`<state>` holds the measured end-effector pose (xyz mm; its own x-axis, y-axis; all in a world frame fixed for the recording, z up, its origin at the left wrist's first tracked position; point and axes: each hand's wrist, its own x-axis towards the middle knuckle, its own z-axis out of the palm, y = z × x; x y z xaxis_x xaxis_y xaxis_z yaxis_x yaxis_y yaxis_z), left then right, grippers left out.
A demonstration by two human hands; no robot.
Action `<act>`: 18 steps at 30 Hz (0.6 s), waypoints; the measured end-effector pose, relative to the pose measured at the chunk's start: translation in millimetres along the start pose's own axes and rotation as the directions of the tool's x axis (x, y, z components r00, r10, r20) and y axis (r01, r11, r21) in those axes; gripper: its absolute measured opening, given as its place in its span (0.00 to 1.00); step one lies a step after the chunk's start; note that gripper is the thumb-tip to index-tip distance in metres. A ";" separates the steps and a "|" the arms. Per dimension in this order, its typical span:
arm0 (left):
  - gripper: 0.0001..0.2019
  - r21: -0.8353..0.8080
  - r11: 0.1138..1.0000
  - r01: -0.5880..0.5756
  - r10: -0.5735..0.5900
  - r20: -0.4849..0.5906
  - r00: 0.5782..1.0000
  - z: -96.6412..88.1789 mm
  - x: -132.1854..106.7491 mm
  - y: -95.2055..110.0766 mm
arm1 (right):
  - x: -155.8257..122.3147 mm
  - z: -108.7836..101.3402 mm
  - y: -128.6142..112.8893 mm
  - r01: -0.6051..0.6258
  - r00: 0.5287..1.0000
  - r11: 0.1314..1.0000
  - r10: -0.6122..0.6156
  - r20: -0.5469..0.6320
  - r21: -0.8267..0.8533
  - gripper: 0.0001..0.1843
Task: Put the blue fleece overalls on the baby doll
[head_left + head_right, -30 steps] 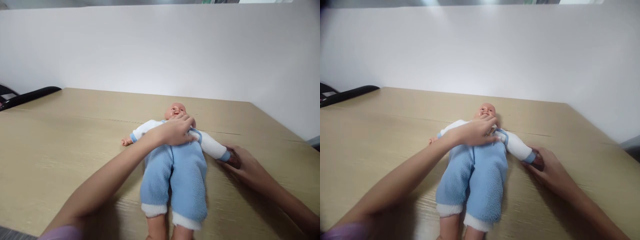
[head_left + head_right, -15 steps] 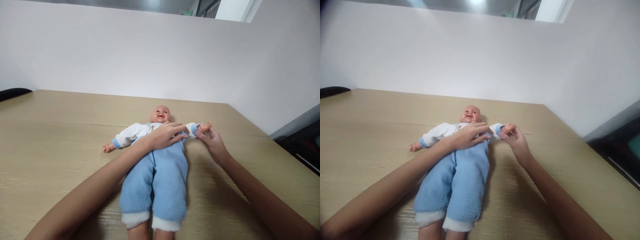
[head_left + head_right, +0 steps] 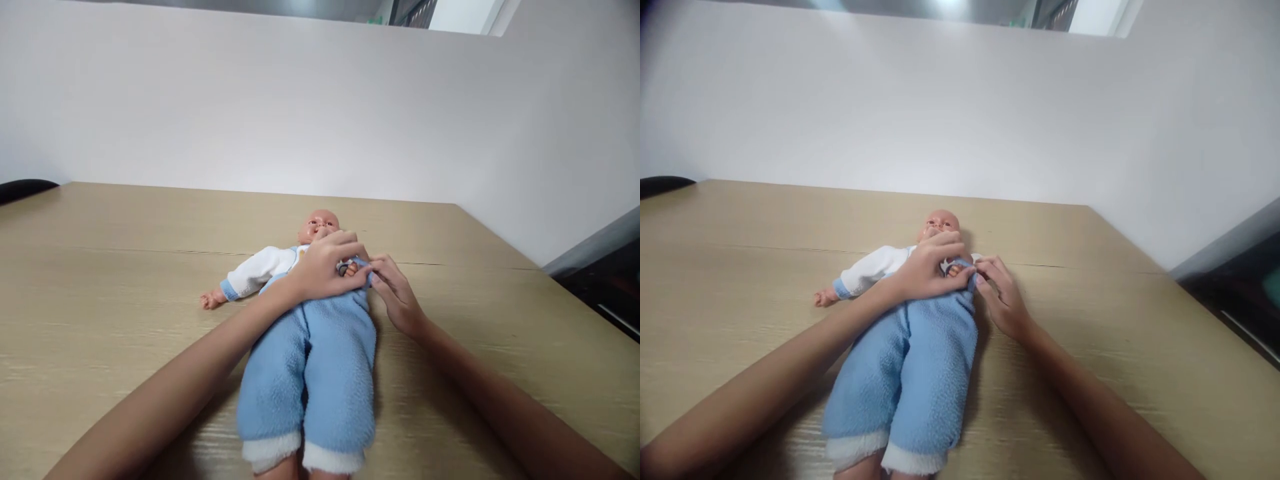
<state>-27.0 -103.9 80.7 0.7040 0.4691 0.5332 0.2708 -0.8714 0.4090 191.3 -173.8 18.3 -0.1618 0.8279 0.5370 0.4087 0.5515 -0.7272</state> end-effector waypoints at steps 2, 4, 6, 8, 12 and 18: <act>0.16 -0.245 0.948 0.201 -0.187 0.080 0.979 -3.0 5.8 0.1 | -1.7 2.2 -3.8 0.008 1.000 1.000 -0.008 -0.018 -0.007 0.13; 0.19 -0.373 0.858 0.353 -0.294 0.205 0.933 -4.2 8.9 -3.4 | -3.1 6.9 -5.1 -0.012 0.998 1.000 0.012 -0.054 0.007 0.12; 0.21 -0.383 0.832 0.401 -0.333 0.233 0.914 -3.2 9.0 -8.5 | -3.8 12.8 -4.2 -0.080 0.993 0.995 0.085 -0.080 0.066 0.14; 0.21 -0.331 0.856 0.396 -0.345 0.204 0.916 -0.4 7.7 -12.9 | -3.6 18.5 -1.6 -0.190 0.972 0.957 0.215 -0.096 0.220 0.16; 0.19 -0.151 0.900 0.409 -0.382 0.178 0.907 4.8 6.8 -14.9 | -1.3 25.4 5.1 -0.349 0.890 0.760 0.452 -0.059 0.548 0.17; 0.13 -0.082 0.912 0.401 -0.385 0.164 0.908 7.3 7.4 -14.4 | -6.7 24.2 16.2 -0.429 0.854 0.854 0.489 -0.176 0.293 0.19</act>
<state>-20.9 -88.9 73.3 0.6429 0.7379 0.2053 0.4759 -0.5948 0.6479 177.2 -168.0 -7.5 0.2194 0.9593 0.1780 0.1553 0.1458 -0.9771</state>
